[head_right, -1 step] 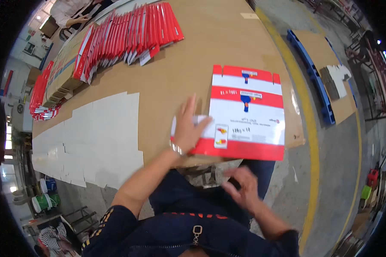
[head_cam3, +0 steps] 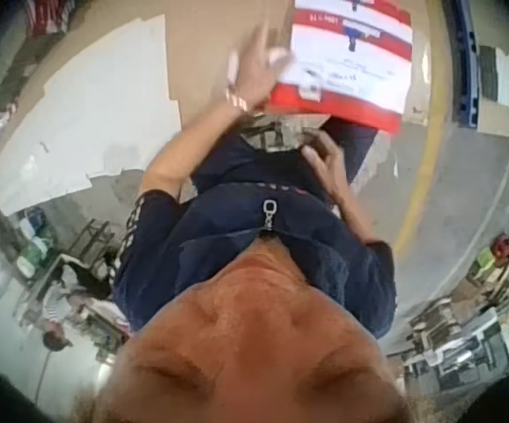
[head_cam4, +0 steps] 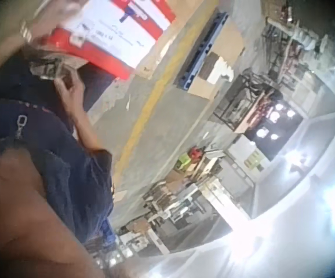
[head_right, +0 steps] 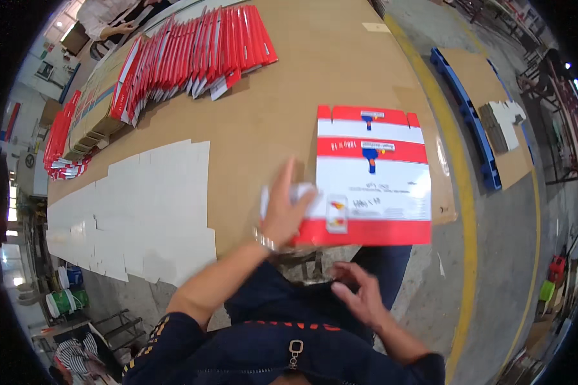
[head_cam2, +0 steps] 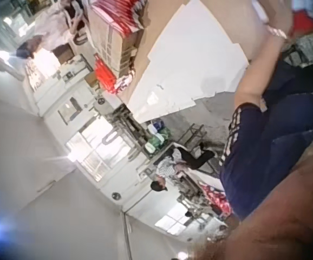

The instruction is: The person inserts white cardboard inserts into red and white printed boxes on a workbench. They fold the inserts to fit, place them inside, and stack the completed boxes. The process is repeated continuously throughout the clip.

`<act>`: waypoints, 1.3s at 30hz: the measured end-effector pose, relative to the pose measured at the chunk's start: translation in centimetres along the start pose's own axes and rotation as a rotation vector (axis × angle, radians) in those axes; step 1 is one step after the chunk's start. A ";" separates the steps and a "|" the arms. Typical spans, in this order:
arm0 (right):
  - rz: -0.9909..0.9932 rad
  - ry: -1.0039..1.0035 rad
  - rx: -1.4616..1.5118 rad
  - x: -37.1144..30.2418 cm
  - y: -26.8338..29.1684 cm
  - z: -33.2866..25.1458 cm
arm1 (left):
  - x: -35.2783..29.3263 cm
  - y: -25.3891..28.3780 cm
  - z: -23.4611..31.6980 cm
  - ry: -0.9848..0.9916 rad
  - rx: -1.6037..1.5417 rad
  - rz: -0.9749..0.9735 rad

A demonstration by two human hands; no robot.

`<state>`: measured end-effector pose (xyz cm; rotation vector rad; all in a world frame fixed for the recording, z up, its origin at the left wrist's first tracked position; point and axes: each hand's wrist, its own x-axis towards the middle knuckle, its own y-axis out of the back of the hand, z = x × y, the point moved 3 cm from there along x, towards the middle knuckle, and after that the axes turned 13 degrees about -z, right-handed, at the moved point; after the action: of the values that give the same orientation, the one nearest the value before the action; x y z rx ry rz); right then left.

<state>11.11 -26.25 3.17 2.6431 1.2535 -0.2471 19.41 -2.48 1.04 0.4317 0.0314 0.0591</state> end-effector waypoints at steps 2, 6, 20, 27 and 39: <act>0.186 -0.174 0.644 -0.2 -1.5 1.0 | -4.7 -2.5 1.8 0.039 -0.303 -0.237; 0.601 -0.178 0.431 1.6 5.7 2.2 | -9.8 0.3 4.6 -0.115 -0.140 -0.348; 0.261 0.144 -0.400 55.9 23.7 -6.1 | -23.9 13.7 -4.5 0.681 0.757 -0.065; 0.208 0.502 -0.808 45.3 6.4 -11.4 | -24.0 16.5 1.2 0.304 0.622 0.254; -0.292 0.989 -0.719 17.7 -8.9 -8.4 | -21.5 14.0 5.1 0.031 0.748 0.211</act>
<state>15.75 -5.46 6.12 1.8982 1.5332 1.3459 -2.57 6.70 11.94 1.1815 0.0381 0.2663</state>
